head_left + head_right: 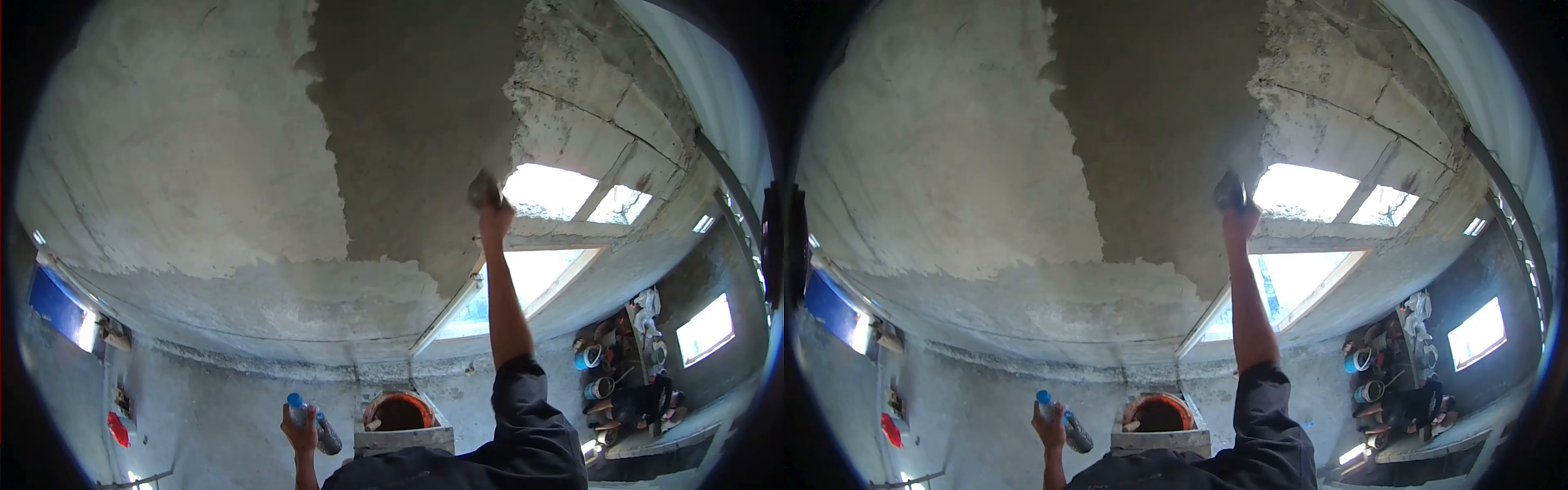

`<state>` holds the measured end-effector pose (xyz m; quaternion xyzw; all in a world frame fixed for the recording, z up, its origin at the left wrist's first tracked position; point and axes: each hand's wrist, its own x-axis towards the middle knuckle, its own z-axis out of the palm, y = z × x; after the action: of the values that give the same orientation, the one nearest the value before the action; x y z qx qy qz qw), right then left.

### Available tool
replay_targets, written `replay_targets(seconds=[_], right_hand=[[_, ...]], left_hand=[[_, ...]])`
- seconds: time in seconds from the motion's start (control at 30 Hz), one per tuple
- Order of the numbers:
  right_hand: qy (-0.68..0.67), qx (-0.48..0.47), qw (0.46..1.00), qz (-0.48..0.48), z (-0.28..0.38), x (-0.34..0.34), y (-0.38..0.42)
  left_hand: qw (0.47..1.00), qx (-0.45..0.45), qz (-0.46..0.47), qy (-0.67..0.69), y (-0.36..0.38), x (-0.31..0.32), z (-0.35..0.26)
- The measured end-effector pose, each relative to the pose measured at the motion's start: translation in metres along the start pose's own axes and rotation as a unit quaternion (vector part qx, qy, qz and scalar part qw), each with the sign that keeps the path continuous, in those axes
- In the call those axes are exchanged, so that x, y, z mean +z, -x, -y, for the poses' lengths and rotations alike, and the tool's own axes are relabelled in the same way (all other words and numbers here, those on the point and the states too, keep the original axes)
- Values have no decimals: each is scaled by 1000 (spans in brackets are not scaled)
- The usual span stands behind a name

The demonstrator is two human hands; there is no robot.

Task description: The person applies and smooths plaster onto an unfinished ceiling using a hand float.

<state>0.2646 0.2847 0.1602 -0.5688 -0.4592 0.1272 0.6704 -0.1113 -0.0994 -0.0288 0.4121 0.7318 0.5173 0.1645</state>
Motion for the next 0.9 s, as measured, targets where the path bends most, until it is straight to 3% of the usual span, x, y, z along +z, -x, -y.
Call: replay_targets(seconds=[0.07, 0.13, 0.17, 0.23, 0.47, 0.53, 0.57, 0.63, 0.73, 0.83, 0.9], right_hand=[[-6, -205, 972, -114, 77, 7, -24], [31, -389, 908, -153, 95, 19, -72], [28, -388, 908, -157, 103, 28, -88], [128, -466, 852, -199, 116, 43, -107], [201, -478, 852, -72, 54, 55, -70], [117, -381, 917, -21, 37, 49, -65], [115, -383, 916, -21, 48, 48, -75], [67, -468, 869, -146, 94, 39, -102], [42, -490, 855, -165, 138, 36, -136], [134, -532, 830, -100, 126, 34, -145], [144, -502, 848, 88, 72, 28, -129]], left_hand=[[1000, -25, 3, -14, -1, -2, -3], [999, -33, 13, -30, -5, -2, 6], [999, -35, 7, -27, -5, -2, 3], [999, -34, 1, -24, -9, -1, 1], [999, -31, -3, -11, -13, 6, 14], [999, -33, -6, -8, -12, 9, 13], [999, -33, 0, 0, -13, 10, 12], [999, -37, 8, 3, -12, 9, 13], [999, -31, 18, -33, -12, 11, 16], [998, -48, 16, -28, -12, 12, 14], [998, -43, 29, -23, -12, 13, 9]])
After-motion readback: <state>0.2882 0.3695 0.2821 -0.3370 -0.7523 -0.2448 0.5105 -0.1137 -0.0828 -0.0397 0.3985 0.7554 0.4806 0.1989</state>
